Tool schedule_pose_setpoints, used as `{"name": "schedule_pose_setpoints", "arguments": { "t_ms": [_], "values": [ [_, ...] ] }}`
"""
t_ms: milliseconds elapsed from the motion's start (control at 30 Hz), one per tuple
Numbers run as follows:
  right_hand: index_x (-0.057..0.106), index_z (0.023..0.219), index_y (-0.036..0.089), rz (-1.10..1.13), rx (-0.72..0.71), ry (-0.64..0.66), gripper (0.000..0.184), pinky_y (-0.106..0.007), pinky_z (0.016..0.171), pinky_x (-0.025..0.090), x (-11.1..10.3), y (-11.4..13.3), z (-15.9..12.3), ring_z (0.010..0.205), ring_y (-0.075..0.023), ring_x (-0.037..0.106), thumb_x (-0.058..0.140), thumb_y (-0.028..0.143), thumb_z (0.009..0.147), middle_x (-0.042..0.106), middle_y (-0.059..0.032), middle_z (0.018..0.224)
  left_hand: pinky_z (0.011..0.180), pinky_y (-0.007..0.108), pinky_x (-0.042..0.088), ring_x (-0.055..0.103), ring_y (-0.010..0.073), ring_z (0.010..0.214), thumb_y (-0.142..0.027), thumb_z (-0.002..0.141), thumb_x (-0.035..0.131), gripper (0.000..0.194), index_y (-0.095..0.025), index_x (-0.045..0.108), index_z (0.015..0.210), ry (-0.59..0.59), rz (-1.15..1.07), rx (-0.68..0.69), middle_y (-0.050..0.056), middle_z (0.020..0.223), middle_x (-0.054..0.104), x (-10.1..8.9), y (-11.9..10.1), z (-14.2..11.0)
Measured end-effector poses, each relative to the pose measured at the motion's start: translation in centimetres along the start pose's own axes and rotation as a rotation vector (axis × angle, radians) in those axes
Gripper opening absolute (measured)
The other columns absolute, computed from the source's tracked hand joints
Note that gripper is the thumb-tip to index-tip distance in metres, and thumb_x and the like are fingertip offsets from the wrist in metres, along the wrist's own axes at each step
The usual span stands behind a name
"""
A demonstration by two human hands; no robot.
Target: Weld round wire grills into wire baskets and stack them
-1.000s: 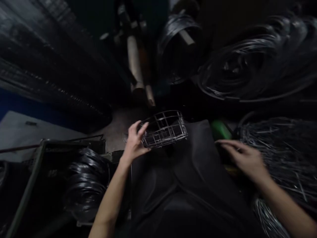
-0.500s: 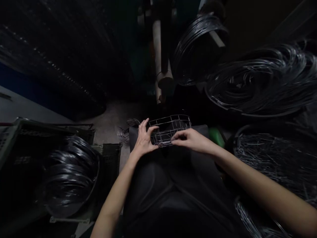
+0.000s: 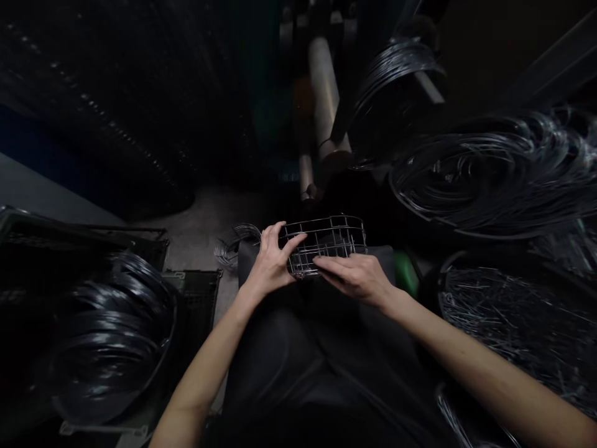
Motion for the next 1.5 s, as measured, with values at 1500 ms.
{"name": "schedule_pose_setpoints", "arguments": {
  "t_ms": [1500],
  "values": [
    [0.069,0.11,0.028,0.054,0.097,-0.001,0.025,-0.023,0.056,0.043,-1.3,-6.4,7.2,0.073,-0.0146,0.068,0.054,0.036,0.091,0.074,0.0012,0.095,0.103,0.056,0.037,0.031,0.04,0.128,-0.03,0.049,0.084,0.094,-0.024,0.043,0.133,-0.002,-0.037,0.007,0.015,0.135,0.029,-3.1,3.1,8.4]
  ]
}}
Point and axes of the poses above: each hand's wrist, its own z-axis towards the middle knuckle, its own x-axis out of the palm, y = z × x, the point moved 1 cm from there along z, towards the middle knuckle
